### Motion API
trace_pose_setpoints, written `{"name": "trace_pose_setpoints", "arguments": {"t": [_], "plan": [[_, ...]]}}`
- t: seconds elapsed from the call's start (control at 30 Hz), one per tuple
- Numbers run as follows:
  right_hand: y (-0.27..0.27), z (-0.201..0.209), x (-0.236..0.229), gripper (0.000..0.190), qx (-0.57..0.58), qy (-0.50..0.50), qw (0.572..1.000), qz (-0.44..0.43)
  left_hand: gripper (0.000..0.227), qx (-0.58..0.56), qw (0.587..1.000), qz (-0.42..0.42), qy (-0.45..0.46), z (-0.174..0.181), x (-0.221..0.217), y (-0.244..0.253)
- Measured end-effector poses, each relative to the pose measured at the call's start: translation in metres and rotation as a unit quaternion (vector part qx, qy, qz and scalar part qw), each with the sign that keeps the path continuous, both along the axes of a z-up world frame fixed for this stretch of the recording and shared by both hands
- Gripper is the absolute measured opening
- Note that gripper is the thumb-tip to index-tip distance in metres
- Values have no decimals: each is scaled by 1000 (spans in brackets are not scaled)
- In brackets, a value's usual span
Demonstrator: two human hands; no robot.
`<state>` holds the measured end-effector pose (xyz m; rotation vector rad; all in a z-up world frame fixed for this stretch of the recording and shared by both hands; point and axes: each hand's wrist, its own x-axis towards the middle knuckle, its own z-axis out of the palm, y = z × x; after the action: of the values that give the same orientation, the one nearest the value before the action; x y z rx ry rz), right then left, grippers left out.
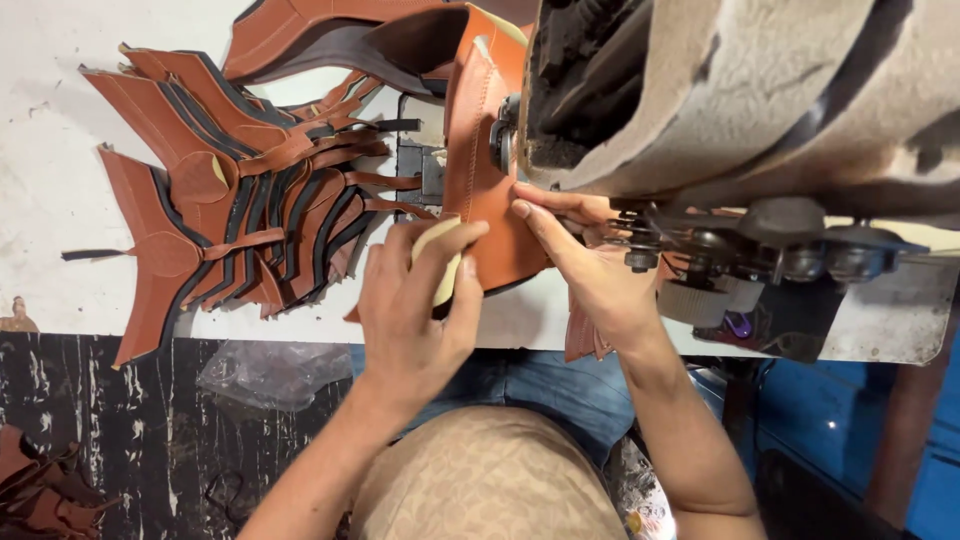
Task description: Stitching leather shoe components using a sewing machine.
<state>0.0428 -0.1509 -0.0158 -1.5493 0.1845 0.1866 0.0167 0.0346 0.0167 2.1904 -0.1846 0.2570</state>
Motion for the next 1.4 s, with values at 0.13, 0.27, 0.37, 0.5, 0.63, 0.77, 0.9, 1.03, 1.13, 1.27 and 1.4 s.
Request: {"name": "trace_pose_setpoints", "arguments": {"t": [0.13, 0.27, 0.37, 0.5, 0.63, 0.77, 0.9, 1.03, 1.13, 1.27, 1.4], "plan": [[1, 3, 1, 25, 19, 29, 999, -16, 30, 13, 999, -40, -29, 5, 20, 13], [0, 0, 0, 26, 80, 55, 995, -19, 27, 47, 993, -97, -37, 17, 50, 26], [5, 4, 1, 24, 72, 16, 997, -14, 27, 74, 984, -152, -52, 23, 74, 34], [12, 10, -2, 22, 106, -9, 994, -28, 25, 83, 976, -194, -59, 23, 100, 41], [16, 16, -4, 24, -8, 7, 999, -51, 16, 77, 965, -240, -76, 26, 119, 44], [12, 9, -7, 20, 11, -45, 998, -33, 15, 73, 963, -251, -62, 27, 133, 40], [13, 25, -6, 22, -118, -163, 979, 15, 14, 37, 968, -246, -32, 13, 138, 45], [8, 32, -5, 27, -254, -154, 955, 5, 11, -18, 977, -211, -8, 9, 123, 48], [2, 27, -5, 28, -340, -197, 919, 14, 10, -66, 985, -159, 27, 5, 99, 45], [2, 27, -5, 26, -461, -324, 826, 11, 9, -143, 986, -63, 63, -9, 58, 33], [7, 24, -8, 29, -473, -312, 824, 21, 10, -174, 983, -2, 54, -15, 30, 18]]}}
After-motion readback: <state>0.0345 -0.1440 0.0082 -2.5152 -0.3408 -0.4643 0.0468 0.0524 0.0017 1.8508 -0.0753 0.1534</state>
